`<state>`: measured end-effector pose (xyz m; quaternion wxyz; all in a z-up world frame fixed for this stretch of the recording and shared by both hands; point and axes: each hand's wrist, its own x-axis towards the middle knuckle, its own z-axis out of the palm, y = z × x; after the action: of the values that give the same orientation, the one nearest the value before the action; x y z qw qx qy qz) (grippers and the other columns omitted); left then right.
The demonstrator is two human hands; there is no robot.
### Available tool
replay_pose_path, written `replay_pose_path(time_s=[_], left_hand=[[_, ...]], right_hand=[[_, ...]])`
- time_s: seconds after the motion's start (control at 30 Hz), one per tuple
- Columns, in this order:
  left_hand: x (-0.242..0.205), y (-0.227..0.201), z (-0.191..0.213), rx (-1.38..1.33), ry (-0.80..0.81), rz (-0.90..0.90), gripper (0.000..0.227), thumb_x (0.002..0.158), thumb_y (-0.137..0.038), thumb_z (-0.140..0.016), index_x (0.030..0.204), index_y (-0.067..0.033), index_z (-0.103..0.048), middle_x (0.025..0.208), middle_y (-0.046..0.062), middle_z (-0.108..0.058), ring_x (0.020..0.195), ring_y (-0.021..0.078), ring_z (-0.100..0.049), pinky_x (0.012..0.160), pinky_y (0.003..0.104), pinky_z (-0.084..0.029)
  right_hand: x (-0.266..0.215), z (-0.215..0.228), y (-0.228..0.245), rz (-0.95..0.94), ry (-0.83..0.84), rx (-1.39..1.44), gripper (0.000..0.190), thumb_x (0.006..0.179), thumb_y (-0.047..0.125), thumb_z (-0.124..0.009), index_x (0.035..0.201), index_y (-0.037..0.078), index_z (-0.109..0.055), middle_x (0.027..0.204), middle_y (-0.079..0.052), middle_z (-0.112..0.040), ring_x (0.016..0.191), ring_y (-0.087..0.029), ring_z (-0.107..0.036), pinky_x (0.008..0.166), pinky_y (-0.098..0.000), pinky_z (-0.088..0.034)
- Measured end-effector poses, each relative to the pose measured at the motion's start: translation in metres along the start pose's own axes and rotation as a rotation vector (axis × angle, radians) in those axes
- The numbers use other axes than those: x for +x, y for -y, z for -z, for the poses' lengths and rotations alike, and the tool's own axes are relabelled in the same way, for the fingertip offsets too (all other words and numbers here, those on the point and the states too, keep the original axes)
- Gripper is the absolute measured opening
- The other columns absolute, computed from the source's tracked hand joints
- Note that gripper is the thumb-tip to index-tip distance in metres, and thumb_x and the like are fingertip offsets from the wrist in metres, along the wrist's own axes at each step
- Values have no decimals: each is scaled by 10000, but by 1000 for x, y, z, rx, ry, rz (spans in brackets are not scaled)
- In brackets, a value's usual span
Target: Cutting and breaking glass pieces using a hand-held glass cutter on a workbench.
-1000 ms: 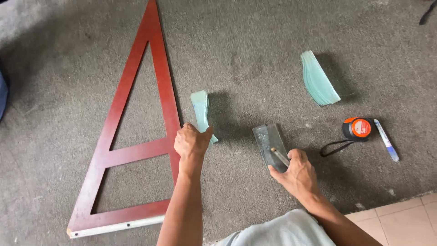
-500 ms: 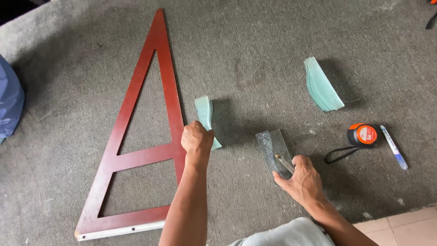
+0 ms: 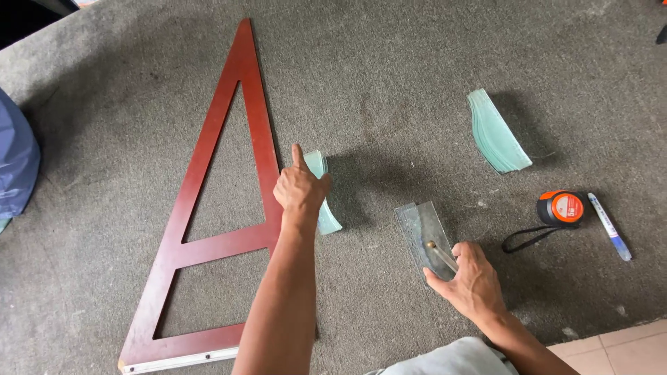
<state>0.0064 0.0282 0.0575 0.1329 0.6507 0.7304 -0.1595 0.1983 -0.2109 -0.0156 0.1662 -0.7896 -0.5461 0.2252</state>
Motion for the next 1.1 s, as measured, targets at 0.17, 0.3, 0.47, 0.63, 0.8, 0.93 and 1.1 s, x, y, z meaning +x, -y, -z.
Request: replay_pose_path(time_s=[0.17, 0.3, 0.47, 0.63, 0.8, 0.93, 1.1], left_hand=[[25, 1, -3, 12, 1, -44, 680, 667, -432, -663, 1243, -219, -371, 806, 71, -588, 692, 171, -589, 590, 298, -490], [32, 1, -7, -42, -48, -91, 287, 701, -266, -660, 912, -87, -586, 746, 99, -594, 631, 200, -606, 552, 313, -520], [11, -13, 14, -139, -50, 5, 269, 811, -256, -431, 872, -57, -601, 714, 96, -589, 632, 186, -554, 547, 313, -459], [-40, -5, 22, -296, -188, -82, 671, 706, -357, -668, 1246, -75, -385, 1089, 184, -513, 990, 307, -524, 832, 473, -420], [-112, -1, -76, -364, -422, -775, 181, 788, -208, -533, 966, -173, -534, 802, 27, -528, 745, 167, -546, 608, 254, -453], [-137, 3, -106, -506, -435, -906, 422, 753, -230, -563, 1133, -81, -455, 1137, 172, -428, 1095, 315, -423, 870, 412, -351], [-134, -5, -117, -336, -247, -922, 532, 840, -428, -393, 1306, -190, -292, 1345, 184, -255, 1277, 300, -178, 1031, 449, -104]], right_hand=[[0, 4, 7, -23, -13, 3, 552, 571, 398, -690, 877, 27, -419, 768, -82, -471, 558, -187, -515, 487, -296, -479], [0, 7, 10, -12, -36, 26, 532, 572, 362, -705, 869, 31, -413, 743, -81, -469, 547, -188, -503, 495, -302, -469], [9, 19, 27, -149, 103, 6, 571, 594, 431, -670, 890, -3, -446, 793, -142, -497, 622, -254, -565, 466, -329, -523], [15, 34, 57, -281, 148, 40, 598, 597, 438, -677, 895, -47, -494, 822, -230, -527, 705, -374, -614, 526, -429, -544], [7, 27, 48, -236, 77, 104, 564, 602, 423, -676, 890, -41, -531, 725, -210, -568, 698, -368, -608, 571, -430, -509], [-2, 14, 11, -213, -13, 132, 378, 675, 371, -658, 802, 26, -568, 667, -181, -601, 686, -340, -607, 559, -427, -477], [-5, 21, 0, -392, 130, 239, 168, 646, 283, -648, 750, 152, -644, 610, -74, -624, 627, -233, -608, 566, -362, -451]])
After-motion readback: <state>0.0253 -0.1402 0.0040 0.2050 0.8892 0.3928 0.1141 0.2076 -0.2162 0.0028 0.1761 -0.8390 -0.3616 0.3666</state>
